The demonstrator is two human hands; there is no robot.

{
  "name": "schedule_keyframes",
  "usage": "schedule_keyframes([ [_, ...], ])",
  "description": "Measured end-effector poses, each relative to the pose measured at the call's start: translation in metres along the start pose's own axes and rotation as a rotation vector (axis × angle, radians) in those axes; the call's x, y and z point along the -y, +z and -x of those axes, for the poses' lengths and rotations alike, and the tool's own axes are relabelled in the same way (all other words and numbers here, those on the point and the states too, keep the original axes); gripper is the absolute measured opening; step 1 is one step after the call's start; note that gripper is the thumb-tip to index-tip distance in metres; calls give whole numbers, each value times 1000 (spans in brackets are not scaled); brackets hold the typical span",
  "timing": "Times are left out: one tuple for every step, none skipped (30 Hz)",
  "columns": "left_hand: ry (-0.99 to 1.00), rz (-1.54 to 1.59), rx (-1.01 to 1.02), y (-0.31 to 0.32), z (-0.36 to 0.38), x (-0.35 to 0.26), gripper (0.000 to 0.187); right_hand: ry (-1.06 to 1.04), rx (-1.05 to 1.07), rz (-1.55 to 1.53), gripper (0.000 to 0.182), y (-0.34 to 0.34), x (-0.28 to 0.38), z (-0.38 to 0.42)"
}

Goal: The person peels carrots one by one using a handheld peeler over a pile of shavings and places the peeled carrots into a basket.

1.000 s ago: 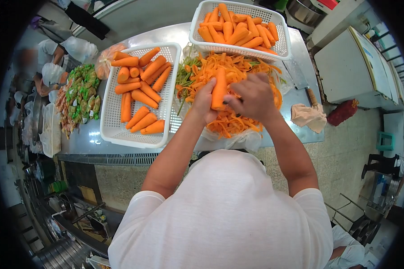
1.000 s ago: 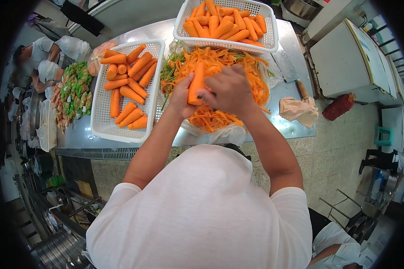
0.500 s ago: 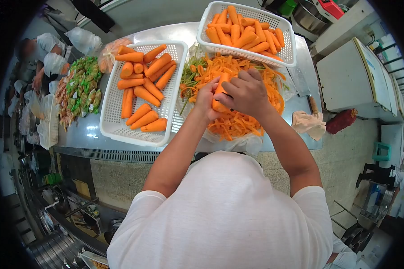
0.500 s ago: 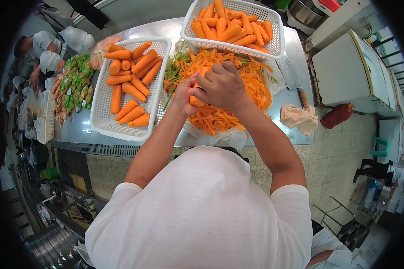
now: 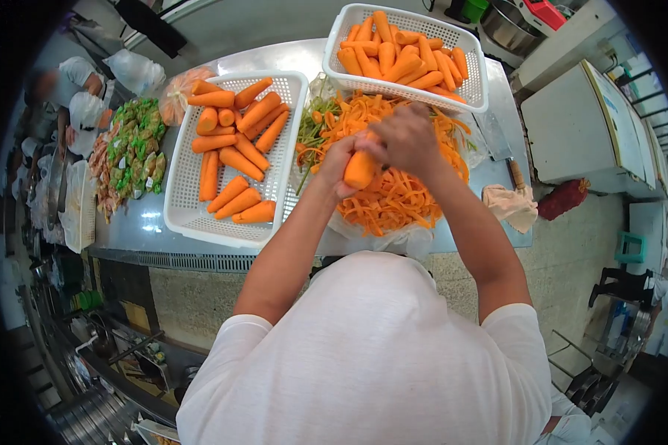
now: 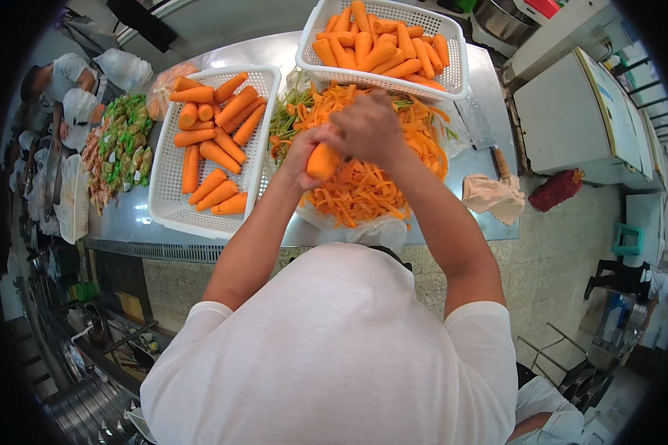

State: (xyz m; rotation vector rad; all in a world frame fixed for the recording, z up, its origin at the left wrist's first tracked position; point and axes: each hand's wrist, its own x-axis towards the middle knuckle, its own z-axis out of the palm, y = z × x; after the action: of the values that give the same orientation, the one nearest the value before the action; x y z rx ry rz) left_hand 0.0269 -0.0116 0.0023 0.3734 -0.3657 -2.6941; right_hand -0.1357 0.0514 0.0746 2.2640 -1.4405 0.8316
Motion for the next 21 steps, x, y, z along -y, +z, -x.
schedule_keyframes([
  [-8, -5, 2, 0, 5, -5, 36, 91, -18, 74, 34, 4, -25, -3],
  [-86, -57, 92, -1, 16, -8, 34, 184, -32, 145, 35, 5, -42, -1],
  [-163, -105, 178, 0, 24, -9, 33, 192, -28, 144, 35, 1, -47, 5],
  [-163, -106, 179, 3, 24, -8, 33, 271, -29, 189, 35, -3, -54, 8],
  [-99, -125, 109, 6, 21, -8, 33, 340, -31, 234, 36, -3, -62, 6],
  [-32, -134, 31, 8, 21, -5, 33, 328, -24, 227, 36, -5, -54, 2],
  [-21, -122, 25, 8, 17, -2, 33, 239, -48, 167, 37, -11, -35, -1],
  [41, -107, -72, 9, 9, -4, 33, 150, -78, 110, 39, -17, -16, -4],
  [97, -95, -169, 9, 3, -5, 33, 101, -34, 53, 39, -20, 2, -5],
  [97, -97, -167, 6, 1, -5, 33, 101, -35, 55, 39, -13, 5, -7],
  [83, -127, -159, 3, -1, -5, 34, 50, -19, 26, 38, -2, 6, -5],
  [63, -158, -154, 0, 0, -4, 35, 6, -2, -4, 38, 6, 7, -1],
  [54, -164, -155, 0, 5, -6, 35, 16, -6, -2, 38, 12, -9, 0],
  [-37, -146, -64, 1, 12, -11, 34, 111, 10, 106, 36, 19, -39, -2],
  [-133, -121, 22, 4, 20, -10, 33, 210, 33, 210, 35, 14, -50, -4],
  [-137, -122, 21, 7, 24, -6, 33, 215, 32, 211, 35, 9, -52, 2],
  [-98, -153, -34, 13, 25, -4, 33, 274, 23, 224, 33, 3, -57, 5],
  [-52, -177, -90, 16, 23, -2, 33, 327, 18, 234, 32, -6, -56, 1],
  [-43, -168, -93, 14, 19, -1, 33, 278, -31, 189, 32, -12, -42, -3],
  [-16, -120, -204, 11, 12, -1, 31, 272, -20, 182, 32, -16, -20, -2],
  [12, -78, -310, 9, 7, -1, 30, 163, 1, 104, 31, -20, 2, -4],
])
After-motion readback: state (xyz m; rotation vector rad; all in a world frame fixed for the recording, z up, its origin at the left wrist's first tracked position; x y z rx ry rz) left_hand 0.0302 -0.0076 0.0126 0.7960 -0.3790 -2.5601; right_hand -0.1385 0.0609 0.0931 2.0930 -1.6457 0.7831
